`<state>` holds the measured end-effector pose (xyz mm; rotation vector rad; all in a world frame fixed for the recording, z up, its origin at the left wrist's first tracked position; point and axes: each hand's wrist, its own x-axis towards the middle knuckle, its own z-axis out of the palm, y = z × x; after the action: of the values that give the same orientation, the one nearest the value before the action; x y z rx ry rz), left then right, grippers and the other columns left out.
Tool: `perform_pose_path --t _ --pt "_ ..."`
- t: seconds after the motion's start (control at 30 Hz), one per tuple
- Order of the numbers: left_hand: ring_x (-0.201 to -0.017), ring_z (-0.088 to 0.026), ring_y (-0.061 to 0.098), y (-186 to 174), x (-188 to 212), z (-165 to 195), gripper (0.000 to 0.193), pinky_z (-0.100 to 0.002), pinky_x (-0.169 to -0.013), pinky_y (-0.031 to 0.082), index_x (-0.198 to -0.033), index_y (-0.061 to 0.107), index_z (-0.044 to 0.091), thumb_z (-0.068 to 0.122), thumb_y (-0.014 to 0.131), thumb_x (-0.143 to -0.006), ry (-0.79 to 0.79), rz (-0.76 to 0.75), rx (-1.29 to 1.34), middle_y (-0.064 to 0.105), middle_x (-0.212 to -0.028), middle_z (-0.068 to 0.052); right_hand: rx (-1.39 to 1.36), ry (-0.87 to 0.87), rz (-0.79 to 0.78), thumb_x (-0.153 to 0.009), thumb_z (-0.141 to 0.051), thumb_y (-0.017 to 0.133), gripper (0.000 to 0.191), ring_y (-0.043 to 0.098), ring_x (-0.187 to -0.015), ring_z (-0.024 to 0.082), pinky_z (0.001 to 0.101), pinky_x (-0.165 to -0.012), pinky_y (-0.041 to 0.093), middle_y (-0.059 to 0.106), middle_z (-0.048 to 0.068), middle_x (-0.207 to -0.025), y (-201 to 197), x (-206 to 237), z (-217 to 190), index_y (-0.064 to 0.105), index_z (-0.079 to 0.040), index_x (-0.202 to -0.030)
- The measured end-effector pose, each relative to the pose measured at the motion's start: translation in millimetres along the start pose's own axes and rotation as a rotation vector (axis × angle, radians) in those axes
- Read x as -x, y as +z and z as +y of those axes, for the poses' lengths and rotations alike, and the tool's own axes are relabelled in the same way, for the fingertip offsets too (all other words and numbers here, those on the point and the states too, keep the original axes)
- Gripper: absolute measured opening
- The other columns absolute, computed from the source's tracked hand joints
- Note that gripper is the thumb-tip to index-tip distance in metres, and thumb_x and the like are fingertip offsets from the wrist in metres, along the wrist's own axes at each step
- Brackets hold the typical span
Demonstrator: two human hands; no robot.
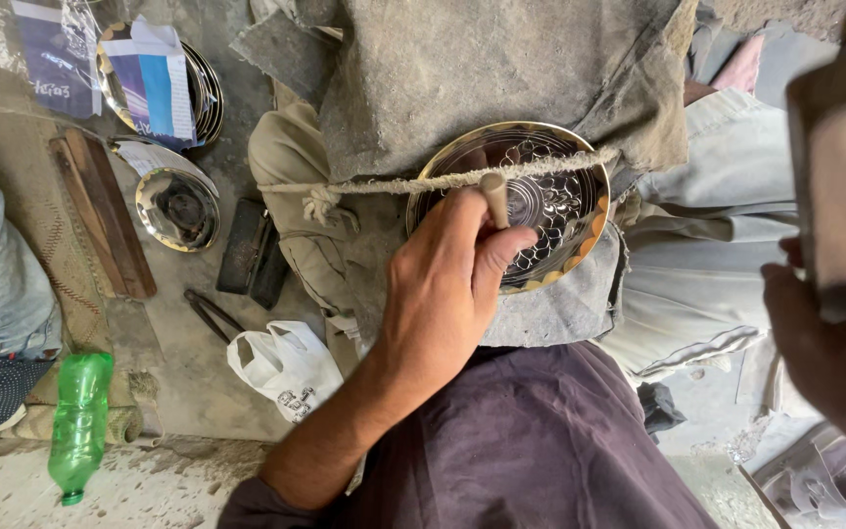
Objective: The person sits on the floor with a brass plate lashed to a sandbag and hammers a small punch held against the plate's surface with a wooden mallet, working the punch across the plate to emboss a decorative pattern. At the end they untie the rope holding the plate and lift the finished plate off the bag.
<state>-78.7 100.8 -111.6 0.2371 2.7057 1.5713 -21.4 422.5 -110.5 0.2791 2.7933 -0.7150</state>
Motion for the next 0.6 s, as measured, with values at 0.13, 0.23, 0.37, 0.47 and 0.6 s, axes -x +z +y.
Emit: perform_pose_path --t 0.13,0.23,0.37,0.47,0.6 --pt "-0.080 -0.022 0.070 5.5 11.9 2.8 0.024 -0.036 -0.067 0.058 -0.108 0.057 0.003 0.025 0.065 -0.109 -0.064 0.094 0.012 0.065 -0.096 -0.010 0.151 -0.299 -0.015 -0.098 0.001 0.064 0.033 0.070 -0.072 0.030 0.0366 -0.061 0.058 0.069 0.027 -0.096 -15.2 -43.0 -34.5 0.058 0.010 -0.129" --pt "-0.081 -0.022 0.071 7.1 16.3 4.2 0.025 -0.036 -0.067 0.058 -0.108 0.057 0.002 0.026 0.064 -0.109 -0.119 0.107 0.025 0.066 -0.096 -0.010 0.233 -0.460 -0.036 -0.097 0.003 0.061 0.035 0.070 -0.076 0.030 0.0365 -0.065 0.058 0.069 0.027 -0.098 -23.0 -73.5 -63.7 0.057 0.010 -0.131" --pt "-0.081 -0.021 0.072 9.2 17.8 5.9 0.026 -0.035 -0.066 0.059 -0.105 0.057 0.001 0.026 0.065 -0.107 -0.163 0.119 0.008 0.066 -0.095 -0.010 0.311 -0.562 -0.045 -0.097 0.006 0.057 0.037 0.070 -0.081 0.031 0.0363 -0.071 0.059 0.068 0.027 -0.101 -28.0 -91.2 -89.7 0.056 0.009 -0.134" --pt "-0.075 -0.020 0.071 8.9 13.8 3.8 0.024 -0.034 -0.064 0.058 -0.101 0.058 0.002 0.024 0.067 -0.105 -0.153 0.069 0.030 0.066 -0.090 -0.008 0.324 -0.588 -0.040 -0.096 0.008 0.054 0.040 0.071 -0.084 0.031 0.0362 -0.075 0.059 0.068 0.027 -0.103 -31.9 -102.2 -90.4 0.055 0.009 -0.136" --pt "-0.084 -0.025 0.071 4.2 2.9 2.7 0.024 -0.036 -0.070 0.058 -0.112 0.058 0.002 0.023 0.068 -0.106 -0.038 0.028 0.020 0.067 -0.098 -0.011 0.289 -0.523 -0.075 -0.096 0.010 0.050 0.043 0.071 -0.089 0.031 0.0360 -0.080 0.060 0.067 0.027 -0.106 -37.9 -93.3 -69.8 0.055 0.008 -0.138"
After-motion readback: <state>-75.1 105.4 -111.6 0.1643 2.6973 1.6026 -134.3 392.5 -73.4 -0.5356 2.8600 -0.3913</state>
